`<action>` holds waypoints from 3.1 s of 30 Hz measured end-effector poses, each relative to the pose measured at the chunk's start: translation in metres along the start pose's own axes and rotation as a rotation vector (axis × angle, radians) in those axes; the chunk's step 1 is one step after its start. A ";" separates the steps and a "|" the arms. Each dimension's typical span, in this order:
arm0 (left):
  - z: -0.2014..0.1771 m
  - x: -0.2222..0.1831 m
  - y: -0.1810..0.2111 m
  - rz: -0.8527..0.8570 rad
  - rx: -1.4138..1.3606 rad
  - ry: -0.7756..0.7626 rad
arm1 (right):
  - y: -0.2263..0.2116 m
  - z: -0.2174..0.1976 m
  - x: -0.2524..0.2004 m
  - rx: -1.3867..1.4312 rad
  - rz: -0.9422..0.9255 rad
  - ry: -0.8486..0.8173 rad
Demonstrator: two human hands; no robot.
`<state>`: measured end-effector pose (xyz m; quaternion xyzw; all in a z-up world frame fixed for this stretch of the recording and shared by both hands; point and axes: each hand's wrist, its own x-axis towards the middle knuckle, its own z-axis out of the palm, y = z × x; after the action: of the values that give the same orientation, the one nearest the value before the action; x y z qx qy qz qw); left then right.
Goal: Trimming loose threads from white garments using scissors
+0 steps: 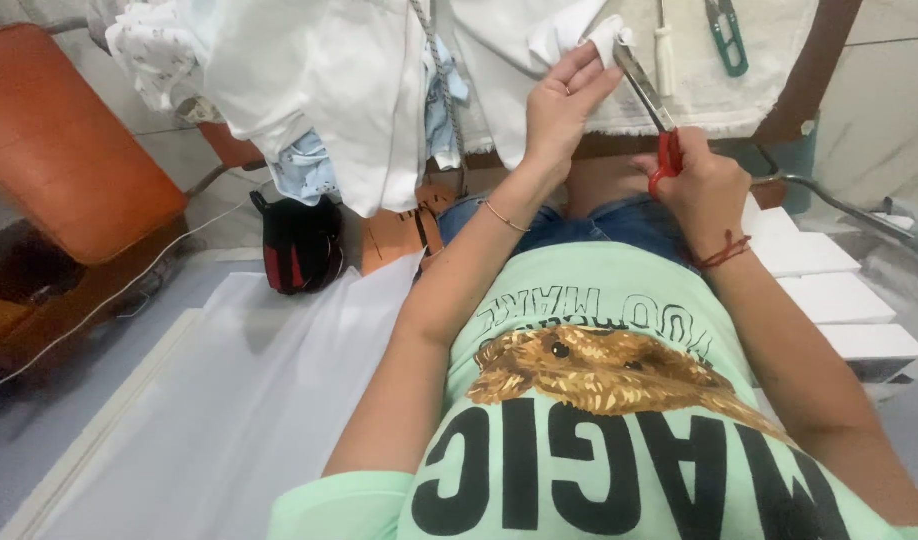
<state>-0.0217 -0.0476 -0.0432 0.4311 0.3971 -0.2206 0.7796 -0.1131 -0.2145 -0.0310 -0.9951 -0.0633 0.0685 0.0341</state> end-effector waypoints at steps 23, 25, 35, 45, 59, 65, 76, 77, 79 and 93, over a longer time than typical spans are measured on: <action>0.004 -0.004 -0.015 0.054 0.058 -0.074 | -0.007 0.000 0.004 0.161 0.068 -0.119; -0.002 0.005 -0.029 0.061 0.064 -0.076 | -0.007 0.000 0.005 0.234 0.092 -0.168; -0.030 0.015 -0.048 0.282 0.138 -0.154 | 0.015 -0.006 0.000 0.445 0.193 0.034; -0.045 0.009 -0.037 0.857 0.914 -0.133 | 0.011 -0.025 -0.014 0.064 -0.054 -0.035; -0.043 0.007 -0.034 0.864 0.963 -0.134 | 0.008 -0.009 -0.024 0.155 0.048 -0.105; -0.044 0.007 -0.030 0.885 1.026 -0.172 | 0.011 -0.006 -0.024 0.148 0.067 -0.161; -0.043 0.007 -0.031 0.918 1.072 -0.165 | 0.014 0.000 -0.026 0.243 0.130 -0.249; -0.043 0.007 -0.031 0.915 1.059 -0.159 | 0.014 -0.003 -0.025 0.273 0.069 -0.202; -0.042 0.006 -0.030 0.911 1.046 -0.152 | 0.014 -0.005 -0.024 0.302 0.007 -0.157; -0.030 -0.018 0.004 0.507 0.526 -0.381 | 0.019 -0.038 0.023 0.835 0.472 0.106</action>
<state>-0.0425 -0.0199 -0.0364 0.6514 0.0570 -0.1914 0.7320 -0.0832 -0.2329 0.0021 -0.8856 0.1989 0.0433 0.4174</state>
